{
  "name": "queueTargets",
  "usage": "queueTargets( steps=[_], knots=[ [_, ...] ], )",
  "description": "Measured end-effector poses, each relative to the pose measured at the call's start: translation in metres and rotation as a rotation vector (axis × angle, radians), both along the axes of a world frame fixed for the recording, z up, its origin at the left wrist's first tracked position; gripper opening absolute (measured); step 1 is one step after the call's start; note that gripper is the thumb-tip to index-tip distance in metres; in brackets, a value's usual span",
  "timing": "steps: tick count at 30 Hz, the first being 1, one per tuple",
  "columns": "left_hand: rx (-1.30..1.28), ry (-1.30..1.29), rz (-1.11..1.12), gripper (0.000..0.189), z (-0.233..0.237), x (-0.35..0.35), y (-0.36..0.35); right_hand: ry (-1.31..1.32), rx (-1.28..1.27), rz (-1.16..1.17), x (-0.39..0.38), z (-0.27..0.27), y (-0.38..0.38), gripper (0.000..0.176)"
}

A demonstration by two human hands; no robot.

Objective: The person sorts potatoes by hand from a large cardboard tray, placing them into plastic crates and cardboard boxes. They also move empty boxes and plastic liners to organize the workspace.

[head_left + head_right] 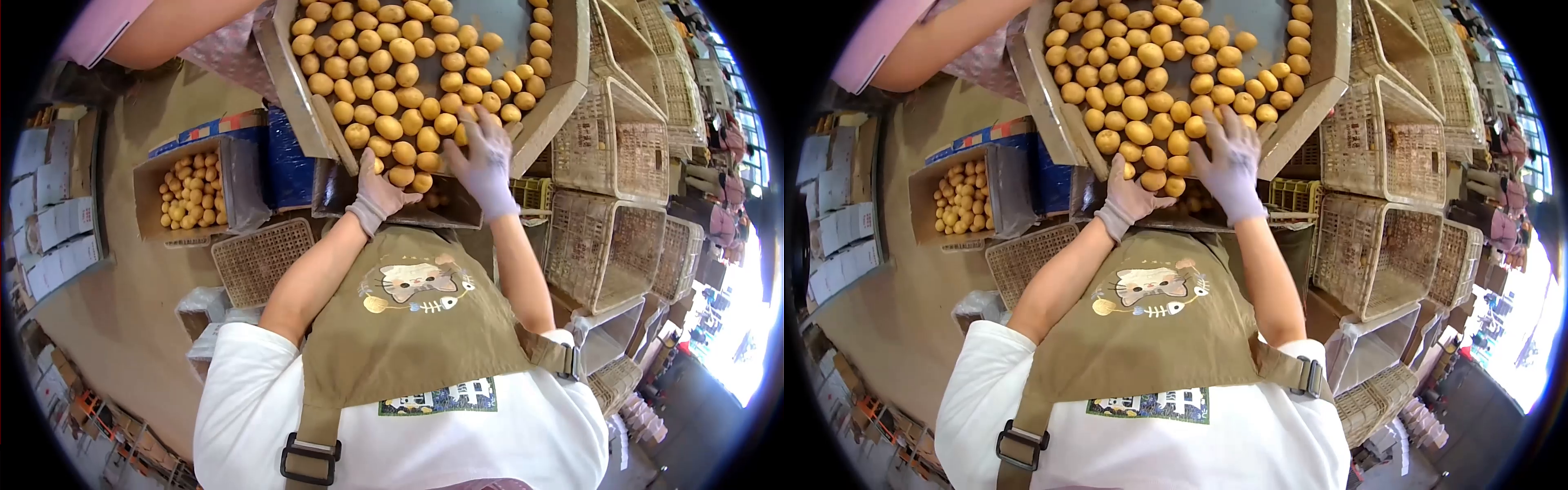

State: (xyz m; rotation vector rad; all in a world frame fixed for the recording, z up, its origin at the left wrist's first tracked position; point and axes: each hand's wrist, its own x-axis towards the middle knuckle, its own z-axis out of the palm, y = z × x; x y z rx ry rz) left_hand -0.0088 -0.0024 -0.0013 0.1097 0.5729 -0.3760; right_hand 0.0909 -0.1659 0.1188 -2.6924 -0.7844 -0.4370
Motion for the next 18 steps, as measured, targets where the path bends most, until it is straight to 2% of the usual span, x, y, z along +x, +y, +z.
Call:
queueTargets(
  steps=[2,3,4,5,6,7,8,10,12,14,15,16,18],
  knots=[
    [0.169,0.291,0.025,0.075,-0.010,-0.003,0.002,0.292,-0.190,0.102,0.017,-0.046,-0.008,0.046],
    [0.254,0.276,-0.030,0.070,-0.009,-0.007,0.006,0.668,-0.197,0.083,0.033,-0.023,0.001,0.051],
    [0.335,0.266,-0.085,0.065,-0.002,-0.013,0.008,0.630,-0.054,-0.005,0.041,-0.023,0.007,0.051],
    [0.433,0.302,-0.099,0.059,0.004,-0.017,0.007,0.449,-0.148,-0.009,0.037,-0.023,0.011,0.050],
    [0.422,0.301,-0.016,0.060,0.011,-0.016,0.005,0.265,-0.234,-0.015,0.030,-0.013,0.019,0.048],
    [0.413,0.299,0.059,0.061,0.017,-0.015,0.003,0.173,-0.254,0.056,0.026,-0.037,0.021,0.049],
    [0.406,0.290,0.131,0.061,0.020,-0.013,0.003,0.505,-0.266,0.153,0.037,-0.034,0.017,0.051],
    [0.378,0.264,0.200,0.064,0.002,-0.014,0.000,0.496,-0.069,0.318,0.033,-0.035,0.029,0.048],
    [0.385,0.227,0.193,0.065,-0.020,-0.011,-0.005,0.369,-0.250,0.258,0.035,-0.037,0.037,0.040],
    [0.410,0.321,0.149,0.053,-0.013,-0.004,-0.010,0.500,-0.446,0.042,0.038,-0.020,0.068,0.032],
    [0.403,0.364,0.106,0.049,-0.022,-0.001,-0.014,0.483,-0.213,0.151,0.038,-0.040,0.075,0.028],
    [0.395,0.409,0.061,0.045,-0.030,-0.001,-0.018,0.338,-0.230,0.293,0.028,-0.038,0.089,0.031],
    [0.252,0.287,0.048,0.041,-0.035,-0.001,-0.021,0.222,-0.327,0.434,0.010,-0.040,0.096,0.037]
  ],
)
